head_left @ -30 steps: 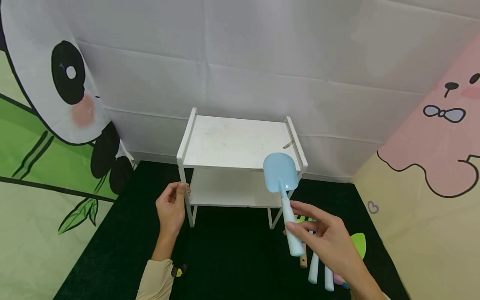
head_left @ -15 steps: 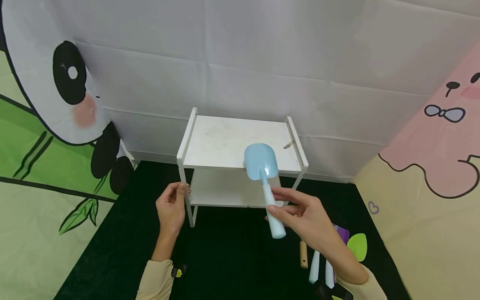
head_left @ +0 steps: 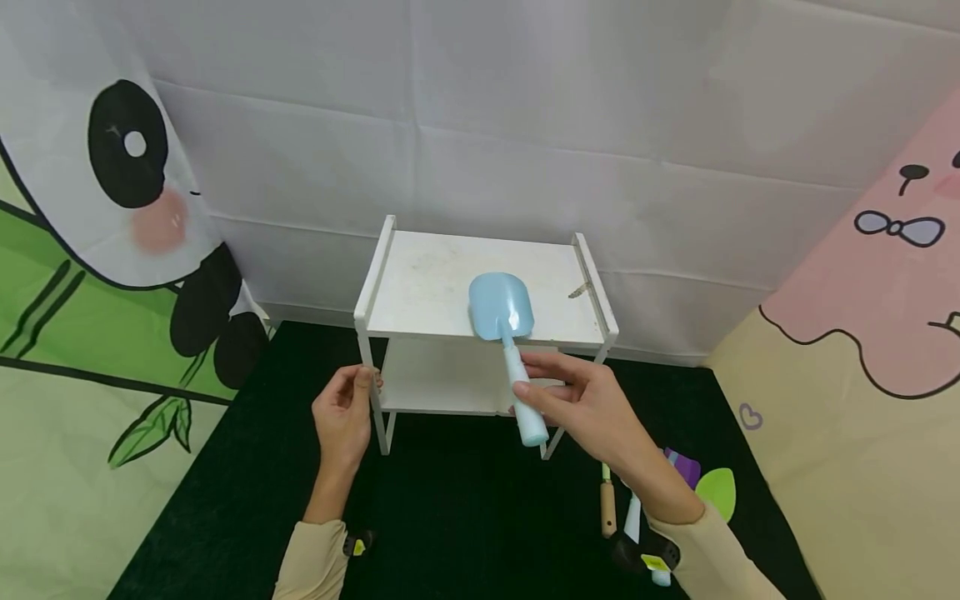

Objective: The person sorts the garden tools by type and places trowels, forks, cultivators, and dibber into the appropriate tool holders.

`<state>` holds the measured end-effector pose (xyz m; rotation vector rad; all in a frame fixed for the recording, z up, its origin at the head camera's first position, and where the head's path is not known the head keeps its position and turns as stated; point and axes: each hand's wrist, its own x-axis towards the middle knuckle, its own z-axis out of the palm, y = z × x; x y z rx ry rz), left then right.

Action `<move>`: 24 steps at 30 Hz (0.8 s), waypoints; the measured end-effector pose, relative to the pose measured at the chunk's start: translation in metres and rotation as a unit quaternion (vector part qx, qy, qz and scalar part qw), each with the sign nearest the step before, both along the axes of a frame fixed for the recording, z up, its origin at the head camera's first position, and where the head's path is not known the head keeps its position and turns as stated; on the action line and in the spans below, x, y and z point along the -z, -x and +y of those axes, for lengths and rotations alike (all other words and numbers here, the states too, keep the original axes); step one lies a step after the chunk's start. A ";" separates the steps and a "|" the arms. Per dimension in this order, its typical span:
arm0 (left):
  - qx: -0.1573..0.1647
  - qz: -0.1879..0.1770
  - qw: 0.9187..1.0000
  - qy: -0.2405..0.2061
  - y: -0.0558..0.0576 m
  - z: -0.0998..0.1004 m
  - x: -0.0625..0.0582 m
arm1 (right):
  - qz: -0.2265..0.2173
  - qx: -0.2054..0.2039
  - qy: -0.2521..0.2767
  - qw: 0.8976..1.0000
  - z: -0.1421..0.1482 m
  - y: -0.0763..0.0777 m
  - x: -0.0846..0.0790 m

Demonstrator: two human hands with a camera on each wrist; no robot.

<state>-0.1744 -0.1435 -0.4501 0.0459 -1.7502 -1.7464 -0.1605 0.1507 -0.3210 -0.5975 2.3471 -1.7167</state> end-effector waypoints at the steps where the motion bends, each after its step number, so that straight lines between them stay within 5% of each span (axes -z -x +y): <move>1: 0.000 -0.001 1.000 0.000 0.000 0.000 0.001 | -0.006 -0.002 0.003 1.000 -0.001 0.002 0.000; 24: 0.017 0.028 0.999 -0.002 0.000 -0.004 0.004 | -0.025 0.006 -0.006 1.000 -0.041 0.040 -0.023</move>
